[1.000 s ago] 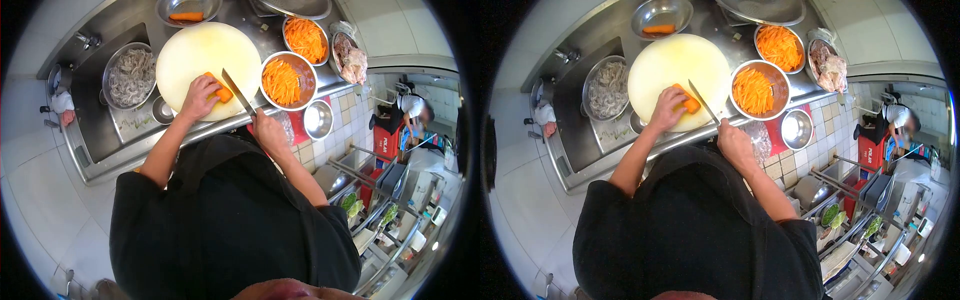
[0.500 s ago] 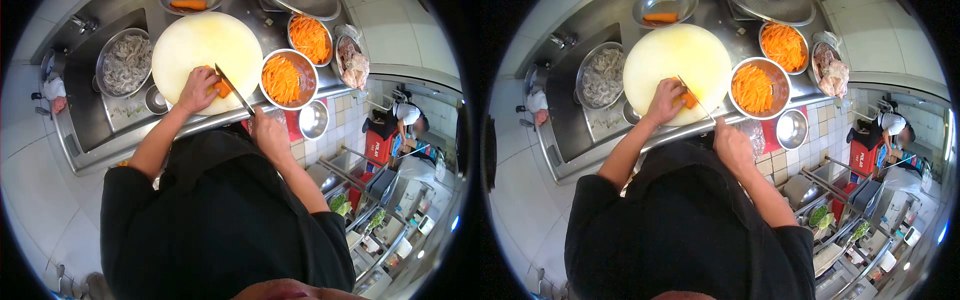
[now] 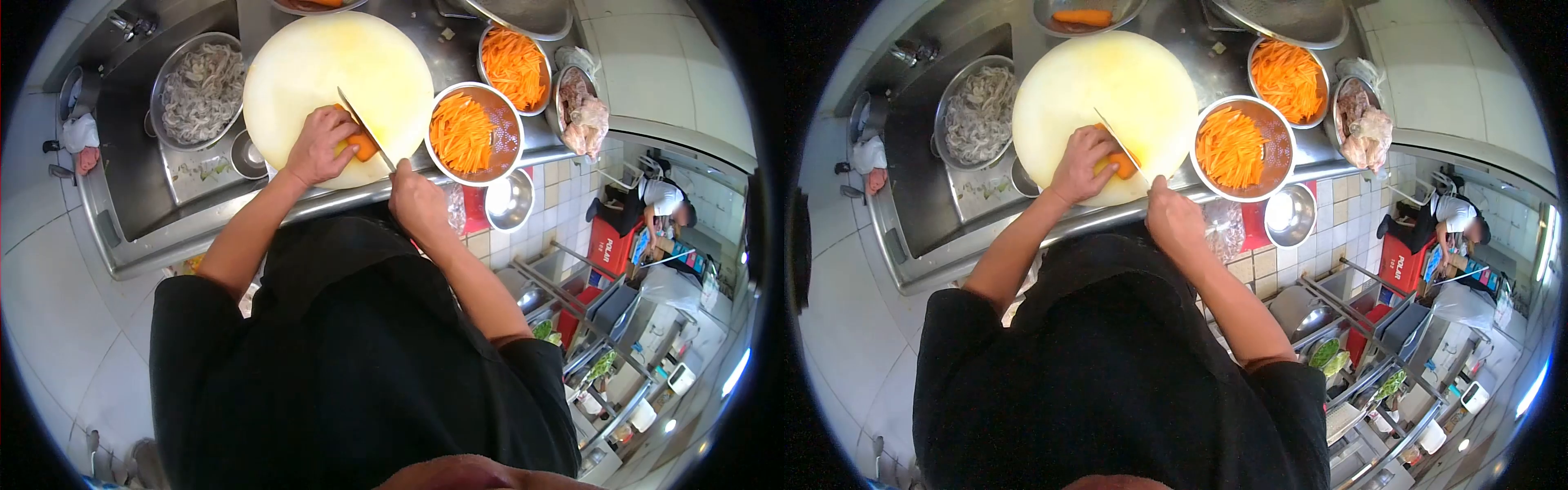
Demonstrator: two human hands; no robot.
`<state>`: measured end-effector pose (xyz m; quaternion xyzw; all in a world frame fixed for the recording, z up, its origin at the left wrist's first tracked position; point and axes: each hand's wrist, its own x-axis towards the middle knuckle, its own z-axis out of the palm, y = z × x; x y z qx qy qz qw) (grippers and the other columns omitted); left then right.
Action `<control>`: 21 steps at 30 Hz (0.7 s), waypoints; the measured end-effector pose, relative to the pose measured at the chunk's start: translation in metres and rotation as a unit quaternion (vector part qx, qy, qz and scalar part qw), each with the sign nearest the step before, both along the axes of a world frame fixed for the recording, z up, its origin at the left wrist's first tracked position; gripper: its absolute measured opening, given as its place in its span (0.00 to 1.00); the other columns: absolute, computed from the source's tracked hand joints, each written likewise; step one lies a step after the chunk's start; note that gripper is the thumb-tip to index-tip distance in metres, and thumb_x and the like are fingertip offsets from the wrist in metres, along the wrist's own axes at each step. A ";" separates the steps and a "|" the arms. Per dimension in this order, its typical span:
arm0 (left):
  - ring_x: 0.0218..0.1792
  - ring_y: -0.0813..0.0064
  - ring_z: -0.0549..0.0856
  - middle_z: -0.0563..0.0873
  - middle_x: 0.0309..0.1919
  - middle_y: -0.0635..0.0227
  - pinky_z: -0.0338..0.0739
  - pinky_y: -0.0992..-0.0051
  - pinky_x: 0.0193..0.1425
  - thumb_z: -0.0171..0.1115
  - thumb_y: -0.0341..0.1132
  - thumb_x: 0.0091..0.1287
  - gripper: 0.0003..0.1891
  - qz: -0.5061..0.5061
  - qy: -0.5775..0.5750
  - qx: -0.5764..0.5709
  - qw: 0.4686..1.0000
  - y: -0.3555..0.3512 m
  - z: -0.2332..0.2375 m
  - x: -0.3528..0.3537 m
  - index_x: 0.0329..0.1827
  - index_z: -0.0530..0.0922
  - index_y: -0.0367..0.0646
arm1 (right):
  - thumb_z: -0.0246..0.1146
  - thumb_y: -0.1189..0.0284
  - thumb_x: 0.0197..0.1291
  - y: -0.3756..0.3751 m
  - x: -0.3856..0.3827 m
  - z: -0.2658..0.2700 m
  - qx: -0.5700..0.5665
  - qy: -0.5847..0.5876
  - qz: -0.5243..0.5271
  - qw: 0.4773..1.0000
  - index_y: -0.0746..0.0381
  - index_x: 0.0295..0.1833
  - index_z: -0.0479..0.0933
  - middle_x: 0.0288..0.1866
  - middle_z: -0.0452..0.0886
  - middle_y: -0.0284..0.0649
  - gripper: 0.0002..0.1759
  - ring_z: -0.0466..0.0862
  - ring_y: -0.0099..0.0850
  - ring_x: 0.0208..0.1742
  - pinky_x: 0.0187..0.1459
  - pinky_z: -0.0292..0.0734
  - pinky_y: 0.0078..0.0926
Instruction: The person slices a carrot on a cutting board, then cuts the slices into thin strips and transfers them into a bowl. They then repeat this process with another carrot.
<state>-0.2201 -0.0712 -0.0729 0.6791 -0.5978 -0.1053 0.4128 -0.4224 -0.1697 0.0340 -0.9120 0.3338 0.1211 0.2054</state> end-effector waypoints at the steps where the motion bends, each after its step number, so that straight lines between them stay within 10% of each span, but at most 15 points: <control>1: 0.61 0.47 0.77 0.82 0.57 0.56 0.70 0.51 0.71 0.70 0.37 0.65 0.17 0.000 -0.002 -0.001 1.000 0.000 -0.001 0.000 0.54 0.83 0.40 | 0.55 0.78 0.68 0.000 0.006 -0.005 -0.001 0.001 -0.008 1.000 0.68 0.46 0.74 0.32 0.88 0.59 0.06 0.91 0.58 0.37 0.41 0.85 0.56; 21: 0.61 0.51 0.78 0.82 0.57 0.60 0.71 0.55 0.71 0.71 0.37 0.63 0.17 0.016 -0.018 0.003 1.000 0.003 0.003 -0.003 0.54 0.84 0.44 | 0.56 0.78 0.68 0.017 -0.026 0.027 -0.007 0.006 -0.020 1.000 0.68 0.45 0.74 0.31 0.87 0.59 0.05 0.90 0.58 0.36 0.42 0.85 0.56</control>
